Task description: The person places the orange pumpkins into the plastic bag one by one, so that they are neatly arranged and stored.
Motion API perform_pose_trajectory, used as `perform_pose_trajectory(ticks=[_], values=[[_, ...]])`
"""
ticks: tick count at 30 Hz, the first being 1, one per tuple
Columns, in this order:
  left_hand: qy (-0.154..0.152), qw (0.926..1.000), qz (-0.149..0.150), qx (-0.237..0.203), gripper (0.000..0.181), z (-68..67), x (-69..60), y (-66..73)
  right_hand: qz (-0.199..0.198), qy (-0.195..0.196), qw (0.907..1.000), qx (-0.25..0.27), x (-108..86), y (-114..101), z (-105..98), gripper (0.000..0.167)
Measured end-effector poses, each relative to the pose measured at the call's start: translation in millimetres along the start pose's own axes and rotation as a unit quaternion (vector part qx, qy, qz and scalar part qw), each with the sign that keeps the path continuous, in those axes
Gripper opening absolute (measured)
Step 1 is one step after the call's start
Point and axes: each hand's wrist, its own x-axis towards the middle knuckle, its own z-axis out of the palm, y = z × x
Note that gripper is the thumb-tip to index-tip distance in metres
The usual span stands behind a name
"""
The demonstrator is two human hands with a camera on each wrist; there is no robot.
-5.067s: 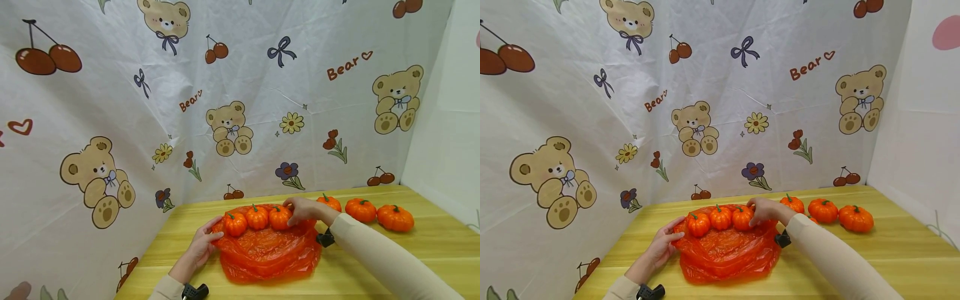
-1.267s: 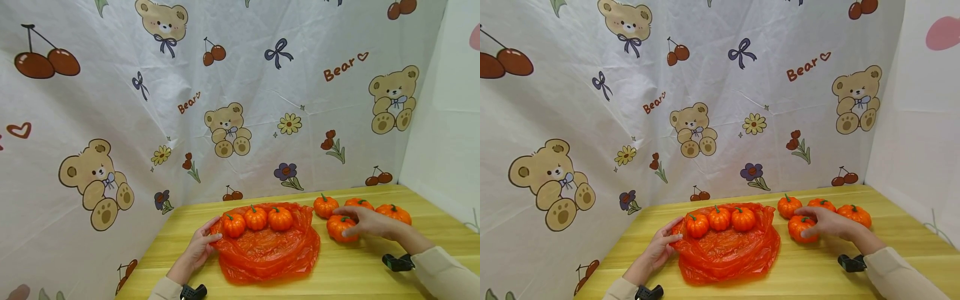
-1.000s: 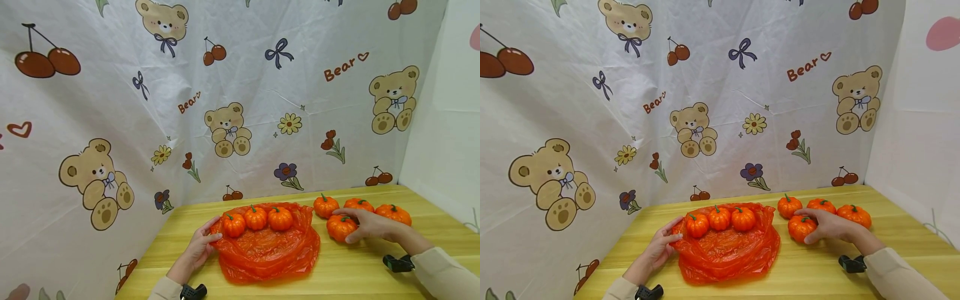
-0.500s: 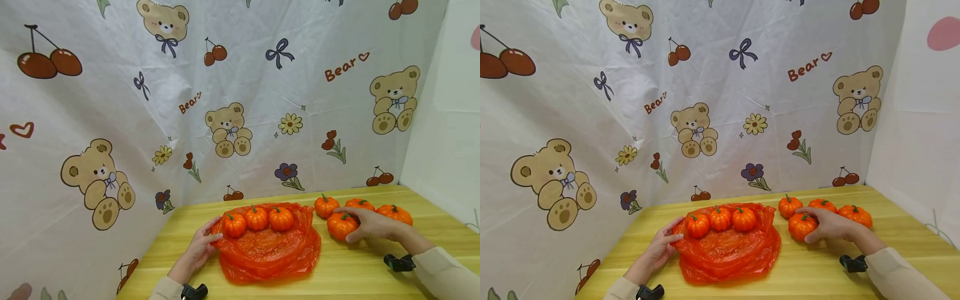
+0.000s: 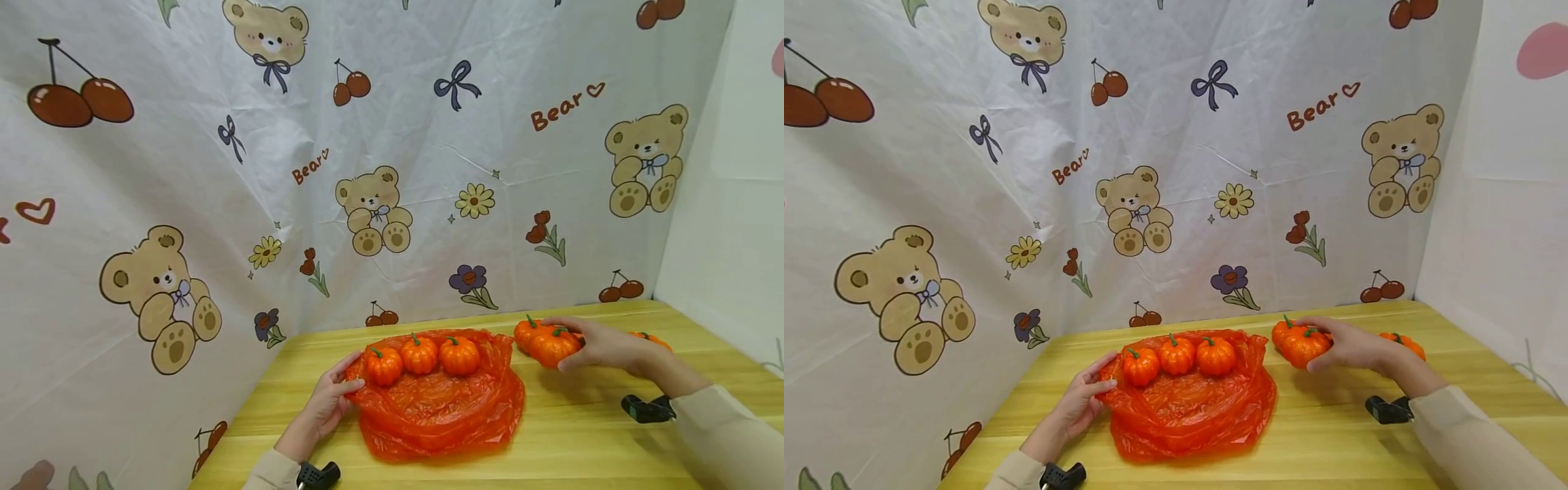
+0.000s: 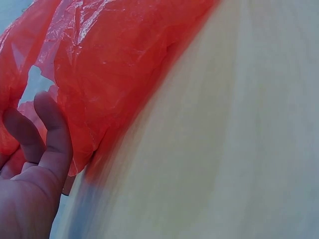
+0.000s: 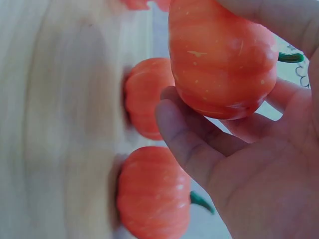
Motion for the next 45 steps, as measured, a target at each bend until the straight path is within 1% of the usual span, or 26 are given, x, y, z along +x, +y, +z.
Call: perform_pose_trajectory(ticks=[3, 6, 9, 14, 16, 20, 22, 27, 32, 35, 41, 45], values=[[0.003, 1.0, -0.003, -0.004, 0.073, 0.2, 0.5, -0.2, 0.006, -0.005, 0.9999, 0.015, 2.2, -10, -2, 0.089], [0.003, 1.0, -0.001, -0.001, 0.073, 0.4, 0.4, -0.2, 0.011, -0.006, 0.9998, 0.015, 4.9, -20, -4, 0.089], [0.003, 1.0, -0.004, 0.001, 0.073, 0.2, 0.2, -0.5, 0.002, -0.009, 0.9999, 0.007, 10.3, -27, -5, 0.089], [0.0, 1.0, -0.002, 0.002, 0.073, 0.4, -0.8, 0.2, -0.03, -0.024, 0.9993, -0.004, 23.6, -42, -8, 0.085], [-0.001, 1.0, -0.002, 0.0, 0.072, 0.6, -0.9, 1.1, -0.034, -0.037, 0.9988, -0.001, 28.7, -51, -10, 0.083], [-0.003, 1.0, 0.0, -0.002, 0.073, 1.0, -0.5, 2.8, -0.037, -0.075, 0.9965, 0.01, 40.4, -67, -11, 0.081], [-0.005, 1.0, 0.001, -0.002, 0.074, 1.0, -0.1, 2.9, -0.047, -0.093, 0.9945, 0.015, 47.8, -73, -11, 0.078], [-0.012, 0.9999, 0.004, 0.002, 0.074, 0.7, 0.2, 2.0, -0.056, -0.113, 0.9919, 0.017, 64.2, -83, -3, 0.075], [-0.011, 0.9999, 0.003, 0.004, 0.073, -0.3, -0.5, 0.4, -0.059, -0.128, 0.99, 0.016, 78.6, -90, 9, 0.079], [-0.009, 1.0, 0.0, -0.003, 0.073, 0.3, -0.6, 0.2, -0.06, -0.132, 0.9893, 0.015, 85.9, -93, 14, 0.079], [-0.005, 0.9999, -0.008, -0.007, 0.074, 1.1, -0.4, 0.7, -0.035, -0.146, 0.9881, 0.032, 97.5, -103, 24, 0.08], [-0.005, 0.9999, -0.009, -0.005, 0.073, 0.9, -0.3, 0.6, -0.031, -0.151, 0.9875, 0.034, 104.7, -110, 30, 0.079]])
